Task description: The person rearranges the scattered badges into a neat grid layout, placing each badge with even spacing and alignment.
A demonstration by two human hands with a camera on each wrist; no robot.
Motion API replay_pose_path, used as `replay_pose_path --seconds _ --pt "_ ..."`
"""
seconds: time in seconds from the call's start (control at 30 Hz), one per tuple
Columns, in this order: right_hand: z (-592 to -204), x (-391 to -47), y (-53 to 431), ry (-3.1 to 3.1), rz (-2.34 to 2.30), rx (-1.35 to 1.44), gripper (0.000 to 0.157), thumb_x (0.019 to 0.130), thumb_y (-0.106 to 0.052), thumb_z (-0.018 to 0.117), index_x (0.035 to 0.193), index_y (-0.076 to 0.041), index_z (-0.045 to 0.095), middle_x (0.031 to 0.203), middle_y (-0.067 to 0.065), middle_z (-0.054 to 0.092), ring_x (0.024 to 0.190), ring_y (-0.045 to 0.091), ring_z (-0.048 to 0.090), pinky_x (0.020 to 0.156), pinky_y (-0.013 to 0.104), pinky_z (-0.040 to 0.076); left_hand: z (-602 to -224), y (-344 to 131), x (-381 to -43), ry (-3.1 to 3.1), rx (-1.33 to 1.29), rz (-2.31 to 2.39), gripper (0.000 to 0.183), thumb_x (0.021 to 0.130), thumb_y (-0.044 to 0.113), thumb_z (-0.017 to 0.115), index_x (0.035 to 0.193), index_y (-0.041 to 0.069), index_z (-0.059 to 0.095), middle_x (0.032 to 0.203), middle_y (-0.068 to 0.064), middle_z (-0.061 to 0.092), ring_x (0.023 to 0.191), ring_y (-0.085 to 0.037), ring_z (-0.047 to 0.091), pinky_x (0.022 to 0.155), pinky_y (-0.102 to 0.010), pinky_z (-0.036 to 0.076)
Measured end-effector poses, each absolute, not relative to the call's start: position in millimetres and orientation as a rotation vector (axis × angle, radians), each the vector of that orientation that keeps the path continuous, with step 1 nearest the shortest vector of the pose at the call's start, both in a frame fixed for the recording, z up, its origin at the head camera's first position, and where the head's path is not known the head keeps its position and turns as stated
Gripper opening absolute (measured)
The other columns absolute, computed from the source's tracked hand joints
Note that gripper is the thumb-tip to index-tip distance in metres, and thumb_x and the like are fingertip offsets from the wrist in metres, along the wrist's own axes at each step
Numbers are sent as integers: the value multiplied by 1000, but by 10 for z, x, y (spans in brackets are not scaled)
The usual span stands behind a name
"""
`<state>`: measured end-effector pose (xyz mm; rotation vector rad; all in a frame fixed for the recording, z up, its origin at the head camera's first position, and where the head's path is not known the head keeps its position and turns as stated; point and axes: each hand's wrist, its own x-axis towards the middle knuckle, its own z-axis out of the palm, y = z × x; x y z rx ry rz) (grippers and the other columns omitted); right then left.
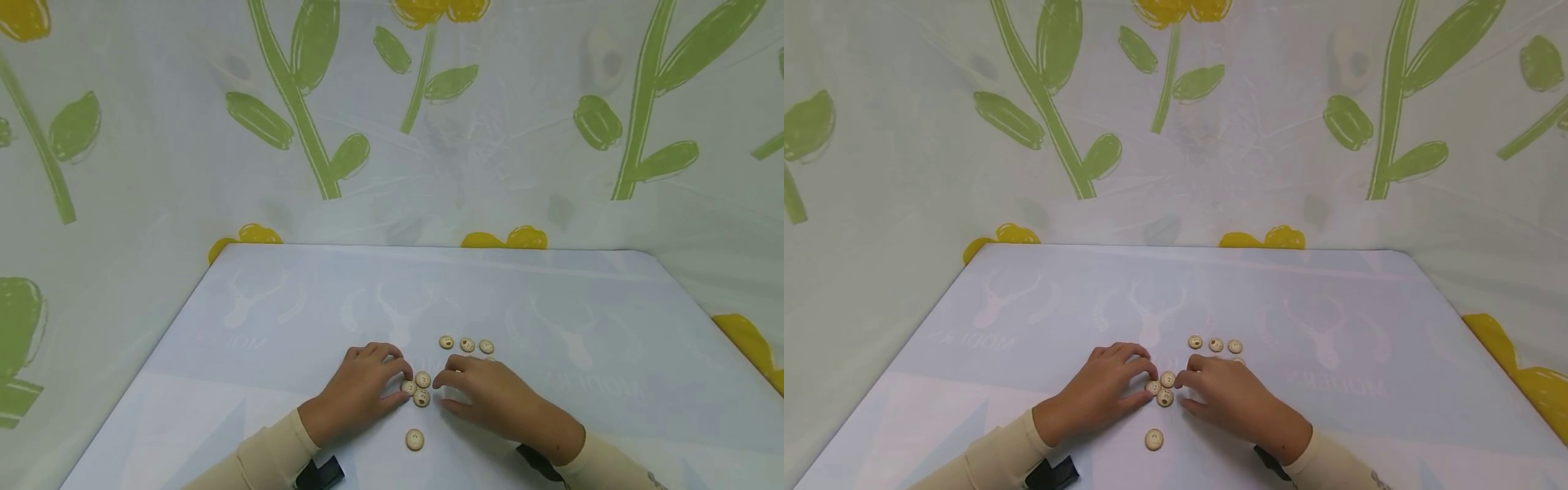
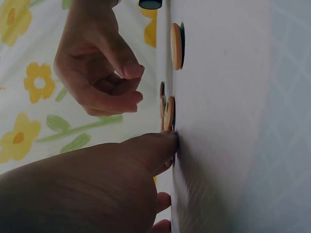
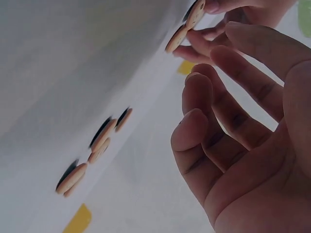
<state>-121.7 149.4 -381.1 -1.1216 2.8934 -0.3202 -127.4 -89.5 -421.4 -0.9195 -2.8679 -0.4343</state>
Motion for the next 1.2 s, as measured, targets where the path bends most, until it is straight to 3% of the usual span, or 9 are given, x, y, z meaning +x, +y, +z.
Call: replay_pose_path --seconds 0.4,0.8,1.2 --pt "-3822 -1108 1408 2820 -384 -1156 24 85 -27 80 108 -28 74 96 -10 64 75 -2 55 63 19 49 -4226 -906 -1274 -2887 -926 -411 22 91 47 71 108 34 67 125 6 62 124 -19 57 94 -45 45" --pt "-3947 -990 1332 2858 -364 -1612 21 85 -27 80 105 -28 74 98 -10 65 74 -4 55 65 9 43 -4221 -911 -1256 -2862 -922 -423 22 91 45 71 109 34 67 124 6 62 123 -18 57 93 -44 45" --pt "-3972 -958 1336 2799 -323 -1678 24 84 -28 79 107 -29 71 97 -10 64 75 -4 54 63 8 40 -4220 -902 -1263 -2863 -930 -422 21 92 45 70 109 33 67 125 6 62 123 -18 57 93 -44 45"
